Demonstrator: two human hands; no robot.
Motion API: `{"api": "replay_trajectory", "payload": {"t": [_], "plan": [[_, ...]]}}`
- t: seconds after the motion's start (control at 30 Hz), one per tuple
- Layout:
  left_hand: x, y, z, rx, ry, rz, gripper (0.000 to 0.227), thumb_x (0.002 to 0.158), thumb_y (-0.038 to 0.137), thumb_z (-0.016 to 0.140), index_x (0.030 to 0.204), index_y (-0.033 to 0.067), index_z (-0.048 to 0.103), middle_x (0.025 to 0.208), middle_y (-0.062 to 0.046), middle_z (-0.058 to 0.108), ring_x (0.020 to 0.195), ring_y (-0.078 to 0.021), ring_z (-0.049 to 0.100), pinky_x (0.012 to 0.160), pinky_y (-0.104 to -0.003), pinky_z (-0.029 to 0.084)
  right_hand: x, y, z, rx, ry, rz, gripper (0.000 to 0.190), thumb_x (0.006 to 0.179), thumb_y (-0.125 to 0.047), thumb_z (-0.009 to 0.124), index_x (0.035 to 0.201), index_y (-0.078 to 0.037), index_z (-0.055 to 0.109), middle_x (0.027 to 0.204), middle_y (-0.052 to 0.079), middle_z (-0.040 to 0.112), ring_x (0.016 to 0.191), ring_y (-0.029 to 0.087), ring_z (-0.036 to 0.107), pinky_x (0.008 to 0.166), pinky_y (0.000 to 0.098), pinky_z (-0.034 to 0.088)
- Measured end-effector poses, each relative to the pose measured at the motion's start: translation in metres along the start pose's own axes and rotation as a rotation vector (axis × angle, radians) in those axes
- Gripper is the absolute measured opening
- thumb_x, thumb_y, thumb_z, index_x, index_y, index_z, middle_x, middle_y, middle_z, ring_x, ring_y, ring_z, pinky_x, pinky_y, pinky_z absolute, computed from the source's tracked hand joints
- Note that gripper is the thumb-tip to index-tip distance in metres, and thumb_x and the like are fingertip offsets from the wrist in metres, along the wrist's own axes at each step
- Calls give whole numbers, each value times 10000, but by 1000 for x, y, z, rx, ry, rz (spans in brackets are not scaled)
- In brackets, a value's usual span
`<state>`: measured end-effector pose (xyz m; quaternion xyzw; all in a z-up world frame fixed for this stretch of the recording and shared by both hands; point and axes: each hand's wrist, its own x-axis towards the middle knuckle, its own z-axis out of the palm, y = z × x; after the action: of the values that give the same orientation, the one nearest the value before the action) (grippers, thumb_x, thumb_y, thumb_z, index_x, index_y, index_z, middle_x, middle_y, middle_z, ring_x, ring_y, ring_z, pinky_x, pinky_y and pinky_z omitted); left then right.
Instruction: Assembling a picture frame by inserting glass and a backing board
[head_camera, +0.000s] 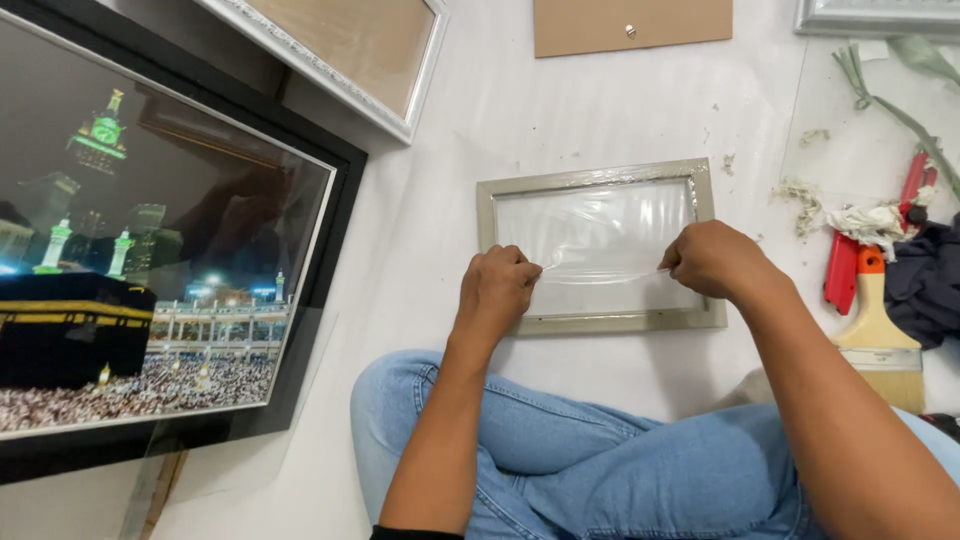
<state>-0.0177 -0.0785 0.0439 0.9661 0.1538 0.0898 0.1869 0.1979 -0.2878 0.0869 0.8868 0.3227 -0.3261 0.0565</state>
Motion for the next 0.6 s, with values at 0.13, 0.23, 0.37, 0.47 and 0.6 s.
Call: {"api": "replay_trajectory", "payload": {"t": [0.13, 0.23, 0.37, 0.47, 0.6], "plan": [[-16, 1, 25, 113, -7, -28, 129, 883, 146, 715, 830, 226, 800, 783, 5, 656, 773, -187, 638, 748, -343, 505, 11, 8, 22, 53, 33, 5, 268, 807, -163, 747, 1047, -192, 863, 965, 100, 832, 972, 317, 780, 827, 419, 610], [-24, -1, 37, 180, 10, -11, 142, 883, 148, 692, 816, 219, 795, 772, -6, 648, 767, -199, 638, 747, -360, 503, 17, 14, 35, 53, 61, -12, 252, 785, -176, 769, 1015, -205, 868, 942, 97, 830, 958, 312, 781, 810, 413, 612], [-30, -5, 54, 257, -6, 13, 164, 893, 109, 672, 845, 190, 807, 790, -39, 674, 778, -215, 655, 771, -395, 510, 0, 8, 28, 74, 67, -36, 244, 816, -133, 758, 1036, -155, 862, 990, 159, 820, 992, 355, 767, 840, 435, 610], [-36, -3, 59, 283, 44, 38, 146, 881, 104, 682, 808, 160, 795, 800, -55, 673, 786, -229, 644, 769, -404, 501, -4, 9, 30, 76, 89, -46, 246, 808, -110, 759, 1027, -155, 862, 984, 165, 818, 987, 362, 766, 838, 439, 609], [-39, -2, 62, 296, 66, 57, 112, 852, 105, 707, 793, 144, 793, 843, -80, 679, 837, -257, 645, 788, -418, 486, -5, 10, 34, 97, 85, -42, 261, 812, -87, 760, 1045, -150, 858, 993, 170, 816, 986, 361, 766, 839, 442, 606]]}}
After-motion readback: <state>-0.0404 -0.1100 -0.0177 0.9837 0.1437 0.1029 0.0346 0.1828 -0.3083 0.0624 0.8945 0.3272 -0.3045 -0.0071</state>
